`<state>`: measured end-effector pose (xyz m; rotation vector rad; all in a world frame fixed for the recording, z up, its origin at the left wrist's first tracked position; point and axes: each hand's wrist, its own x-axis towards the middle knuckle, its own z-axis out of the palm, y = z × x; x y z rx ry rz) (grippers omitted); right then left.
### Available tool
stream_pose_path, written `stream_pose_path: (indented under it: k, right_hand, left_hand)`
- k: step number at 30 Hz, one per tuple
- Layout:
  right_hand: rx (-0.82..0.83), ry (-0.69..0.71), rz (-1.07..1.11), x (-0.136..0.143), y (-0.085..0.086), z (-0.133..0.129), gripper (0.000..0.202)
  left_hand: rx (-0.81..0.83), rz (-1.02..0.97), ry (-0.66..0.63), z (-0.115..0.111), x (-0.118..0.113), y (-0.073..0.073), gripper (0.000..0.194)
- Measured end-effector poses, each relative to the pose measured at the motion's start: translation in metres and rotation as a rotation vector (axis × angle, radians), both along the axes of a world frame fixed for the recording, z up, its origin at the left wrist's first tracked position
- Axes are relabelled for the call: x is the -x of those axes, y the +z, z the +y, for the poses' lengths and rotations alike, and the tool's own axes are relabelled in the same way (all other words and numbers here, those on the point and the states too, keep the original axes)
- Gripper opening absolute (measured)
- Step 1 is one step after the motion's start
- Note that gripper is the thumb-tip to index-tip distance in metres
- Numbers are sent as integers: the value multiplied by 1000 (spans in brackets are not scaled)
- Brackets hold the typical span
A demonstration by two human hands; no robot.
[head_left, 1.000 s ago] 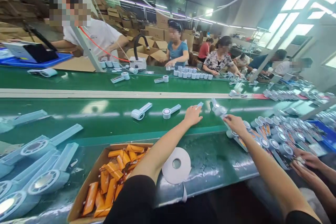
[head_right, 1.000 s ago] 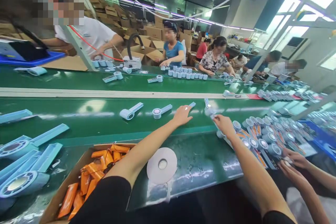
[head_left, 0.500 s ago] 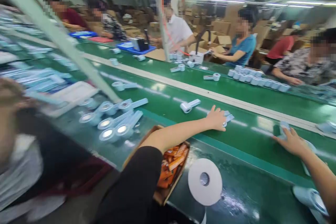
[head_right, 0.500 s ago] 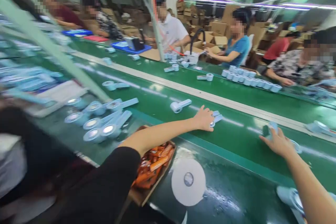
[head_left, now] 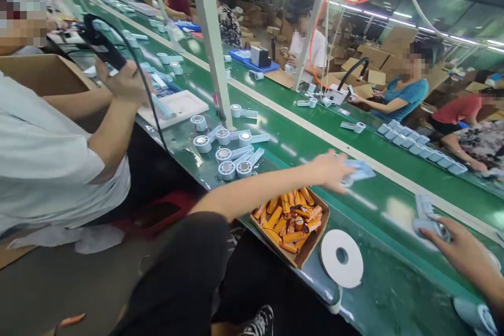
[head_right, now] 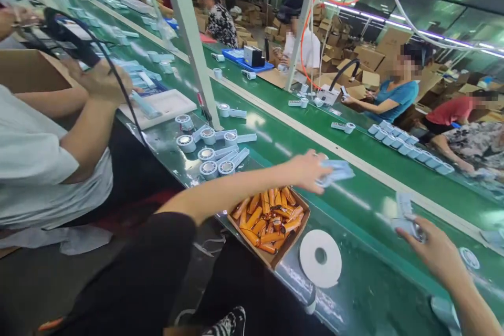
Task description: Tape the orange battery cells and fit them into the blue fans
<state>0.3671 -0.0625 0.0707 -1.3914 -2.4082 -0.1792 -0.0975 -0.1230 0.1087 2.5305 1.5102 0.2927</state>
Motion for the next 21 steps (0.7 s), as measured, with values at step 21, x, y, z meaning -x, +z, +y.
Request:
stream_pose_path:
  k: [21]
  right_hand:
    - [243,177,-130,13,-78,-155,36]
  left_hand:
    - [264,360,321,-90,141,-47,72]
